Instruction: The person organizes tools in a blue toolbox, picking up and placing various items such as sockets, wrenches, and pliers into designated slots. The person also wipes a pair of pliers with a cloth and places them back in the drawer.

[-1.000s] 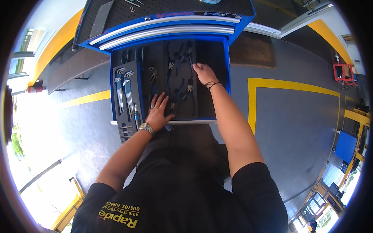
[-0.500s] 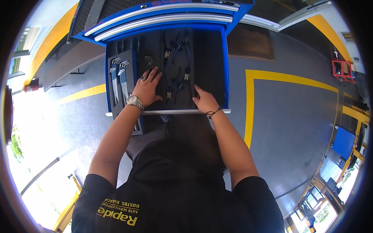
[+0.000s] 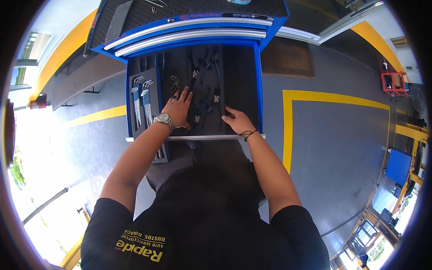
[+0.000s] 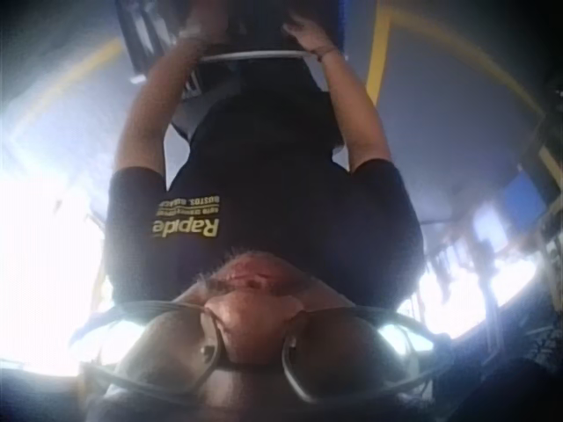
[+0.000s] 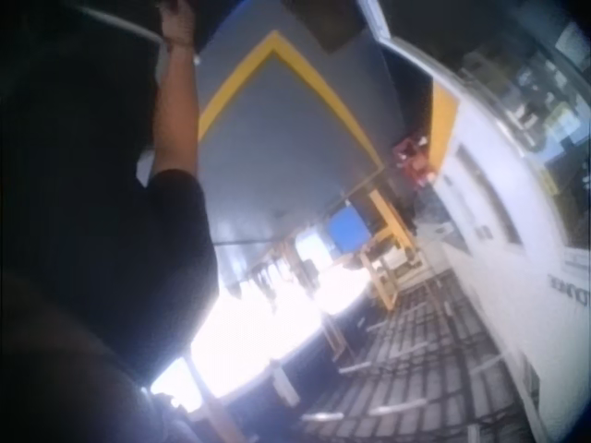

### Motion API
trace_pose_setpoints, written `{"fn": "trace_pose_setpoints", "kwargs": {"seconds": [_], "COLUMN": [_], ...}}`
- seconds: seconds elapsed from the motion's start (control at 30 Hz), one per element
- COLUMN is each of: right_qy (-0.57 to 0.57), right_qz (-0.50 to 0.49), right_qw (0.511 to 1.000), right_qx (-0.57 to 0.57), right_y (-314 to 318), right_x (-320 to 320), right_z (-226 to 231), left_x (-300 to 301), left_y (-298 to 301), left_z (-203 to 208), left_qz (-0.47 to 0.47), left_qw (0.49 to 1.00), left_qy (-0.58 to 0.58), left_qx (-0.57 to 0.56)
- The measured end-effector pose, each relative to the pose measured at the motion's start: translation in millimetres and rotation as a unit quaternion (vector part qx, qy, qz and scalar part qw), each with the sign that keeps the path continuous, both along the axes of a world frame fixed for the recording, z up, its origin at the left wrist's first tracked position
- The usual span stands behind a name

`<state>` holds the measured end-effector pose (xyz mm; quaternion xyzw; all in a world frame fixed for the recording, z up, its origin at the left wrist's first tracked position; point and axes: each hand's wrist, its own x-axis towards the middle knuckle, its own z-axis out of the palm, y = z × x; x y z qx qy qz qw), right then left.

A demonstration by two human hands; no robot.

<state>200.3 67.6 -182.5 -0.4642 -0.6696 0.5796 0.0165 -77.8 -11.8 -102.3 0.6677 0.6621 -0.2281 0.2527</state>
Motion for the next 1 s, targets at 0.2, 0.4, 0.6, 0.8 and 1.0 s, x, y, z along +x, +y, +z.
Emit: {"fn": "trace_pose_setpoints", "kwargs": {"seconds": [0.2,0.4,0.6,0.8,1.0], "right_qy": [0.095,0.021,-0.006,0.000,0.013], "right_qz": [-0.115,-0.045,0.000,0.002,-0.006], "right_qw": [0.987,0.984,0.991,0.994,0.993], "right_qx": [0.064,0.169,0.135,0.111,0.120], "right_y": [25,71,67,63,60], "right_x": [-29,-63,-61,-60,-58], "right_z": [-20,-31,-8,-11,-6], "left_x": [5,6,-36,-73,-77], "left_y": [-15,-11,38,103,126], "left_z": [-7,3,9,-3,-7], "left_qz": [-0.005,0.016,0.082,0.029,0.026], "left_qw": [1.000,0.999,0.994,0.996,0.998], "left_qy": [0.020,-0.025,-0.068,0.003,-0.005], "left_qx": [0.019,0.029,0.039,0.080,0.062]}}
